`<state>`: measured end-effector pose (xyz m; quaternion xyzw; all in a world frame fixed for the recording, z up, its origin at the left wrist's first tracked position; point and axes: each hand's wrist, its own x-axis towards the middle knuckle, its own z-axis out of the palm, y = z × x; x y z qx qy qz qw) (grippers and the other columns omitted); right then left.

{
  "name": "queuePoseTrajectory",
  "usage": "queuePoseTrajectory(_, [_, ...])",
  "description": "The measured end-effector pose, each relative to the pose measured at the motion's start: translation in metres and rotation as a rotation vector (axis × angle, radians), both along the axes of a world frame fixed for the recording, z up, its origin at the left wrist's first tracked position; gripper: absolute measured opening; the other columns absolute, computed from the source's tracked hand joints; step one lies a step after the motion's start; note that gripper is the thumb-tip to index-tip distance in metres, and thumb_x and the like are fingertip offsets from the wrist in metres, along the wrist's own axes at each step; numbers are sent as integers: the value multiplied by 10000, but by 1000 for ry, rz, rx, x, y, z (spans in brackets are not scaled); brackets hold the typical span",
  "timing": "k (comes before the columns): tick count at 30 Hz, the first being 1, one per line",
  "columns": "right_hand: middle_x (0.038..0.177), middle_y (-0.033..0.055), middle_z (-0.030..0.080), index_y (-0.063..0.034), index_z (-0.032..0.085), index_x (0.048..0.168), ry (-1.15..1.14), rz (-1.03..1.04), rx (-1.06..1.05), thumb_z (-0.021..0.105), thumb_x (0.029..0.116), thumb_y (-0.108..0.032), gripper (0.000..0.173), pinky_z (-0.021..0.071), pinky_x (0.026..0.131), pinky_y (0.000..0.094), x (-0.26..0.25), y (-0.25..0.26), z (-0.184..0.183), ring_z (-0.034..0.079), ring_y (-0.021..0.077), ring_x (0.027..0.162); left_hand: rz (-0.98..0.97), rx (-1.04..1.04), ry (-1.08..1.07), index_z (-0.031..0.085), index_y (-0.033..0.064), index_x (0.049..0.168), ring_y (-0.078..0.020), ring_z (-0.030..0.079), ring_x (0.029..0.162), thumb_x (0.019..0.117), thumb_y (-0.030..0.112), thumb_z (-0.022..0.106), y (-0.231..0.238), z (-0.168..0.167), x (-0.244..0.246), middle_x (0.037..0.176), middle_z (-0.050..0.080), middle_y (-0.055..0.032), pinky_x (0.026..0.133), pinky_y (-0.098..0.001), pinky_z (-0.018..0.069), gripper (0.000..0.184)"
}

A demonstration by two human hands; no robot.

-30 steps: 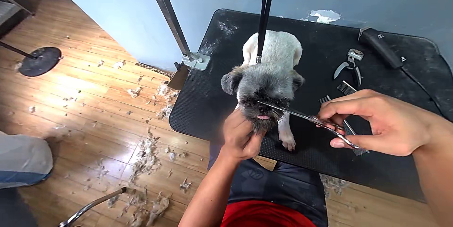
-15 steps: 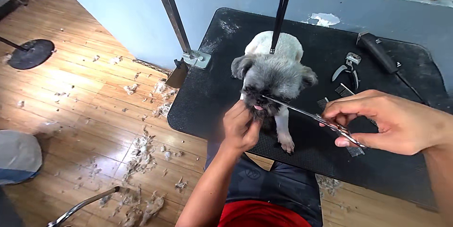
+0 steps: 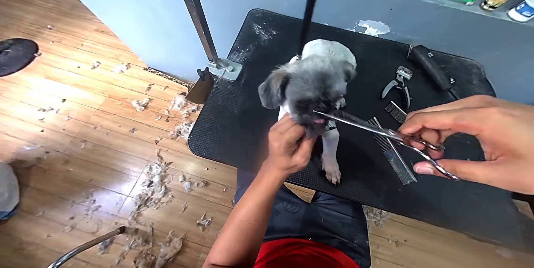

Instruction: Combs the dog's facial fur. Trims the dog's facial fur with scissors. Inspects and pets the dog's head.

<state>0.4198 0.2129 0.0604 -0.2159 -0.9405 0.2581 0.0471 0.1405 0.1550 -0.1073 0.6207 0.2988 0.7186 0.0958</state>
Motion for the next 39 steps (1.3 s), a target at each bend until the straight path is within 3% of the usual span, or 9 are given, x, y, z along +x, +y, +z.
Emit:
queuePoseTrajectory(4, [790, -166, 616, -225, 682, 1022, 8, 39, 97, 677, 887, -544, 346, 514, 541, 136, -10, 11, 19, 570, -74, 664, 59, -70, -97, 708, -3, 885, -98, 683, 905, 999, 128, 596, 6, 16, -26, 911, 713, -61, 825, -293, 583, 207])
queuePoseTrajectory(9, [1024, -57, 677, -168, 673, 1172, 37, 150, -11, 638, 967, -490, 384, 558, 792, 198, -25, -15, 36, 633, 8, 930, 1, -83, -81, 657, -22, 775, -98, 607, 752, 988, 52, 586, 24, 62, -33, 773, 622, -62, 684, -242, 523, 236])
queuePoseTrajectory(12, [971, -12, 680, -135, 671, 1116, 102, 190, 35, 580, 1015, -366, 267, 545, 698, 200, -25, -37, 17, 640, 31, 839, -85, -102, 38, 681, -38, 801, -141, 646, 757, 976, 35, 587, 40, 79, -23, 783, 659, -99, 707, -301, 566, 212])
queuePoseTrajectory(21, [1099, 62, 686, -73, 647, 1159, 380, 8, -255, 669, 997, -376, 344, 566, 921, 253, 20, -105, -78, 665, 103, 1047, -42, -214, 343, 744, 33, 968, -163, 715, 930, 957, 191, 702, 14, 14, 1, 964, 743, -86, 853, -357, 610, 164])
queuePoseTrajectory(25, [998, 59, 689, -55, 663, 1102, 501, -81, -237, 664, 1004, -297, 262, 567, 861, 229, 25, -136, -111, 671, 89, 948, -15, -137, 440, 746, 49, 943, -165, 708, 892, 942, 206, 716, 10, 10, 26, 930, 740, -82, 803, -326, 600, 160])
queuePoseTrajectory(28, [996, 94, 696, -29, 674, 1108, 520, -126, -317, 698, 979, -280, 283, 569, 881, 293, 29, -157, -122, 675, 141, 944, 56, -81, 463, 743, 68, 912, -133, 694, 786, 917, 210, 727, 11, 20, 45, 847, 720, -58, 716, -293, 598, 144])
queuePoseTrajectory(30, [1000, 107, 715, -27, 694, 1090, 536, -145, -311, 677, 989, -252, 247, 574, 881, 321, 30, -169, -132, 690, 168, 941, 164, -35, 508, 741, 71, 904, -131, 672, 700, 899, 255, 741, 8, 24, 55, 775, 704, -49, 654, -284, 575, 185])
queuePoseTrajectory(36, [1015, 121, 729, -31, 705, 1087, 559, -159, -336, 675, 978, -252, 247, 568, 877, 384, 34, -186, -159, 705, 213, 938, 601, 161, 635, 582, 66, 675, -196, 610, 523, 840, 384, 675, 14, 36, 76, 550, 588, -66, 556, -342, 502, 370])
queuePoseTrajectory(39, [1016, 136, 729, -13, 706, 1101, 569, -147, -380, 680, 974, -251, 271, 568, 856, 399, 35, -187, -166, 706, 227, 920, 634, 196, 637, 619, 68, 653, -207, 633, 553, 867, 360, 652, 24, 48, 75, 572, 624, -74, 565, -356, 508, 363])
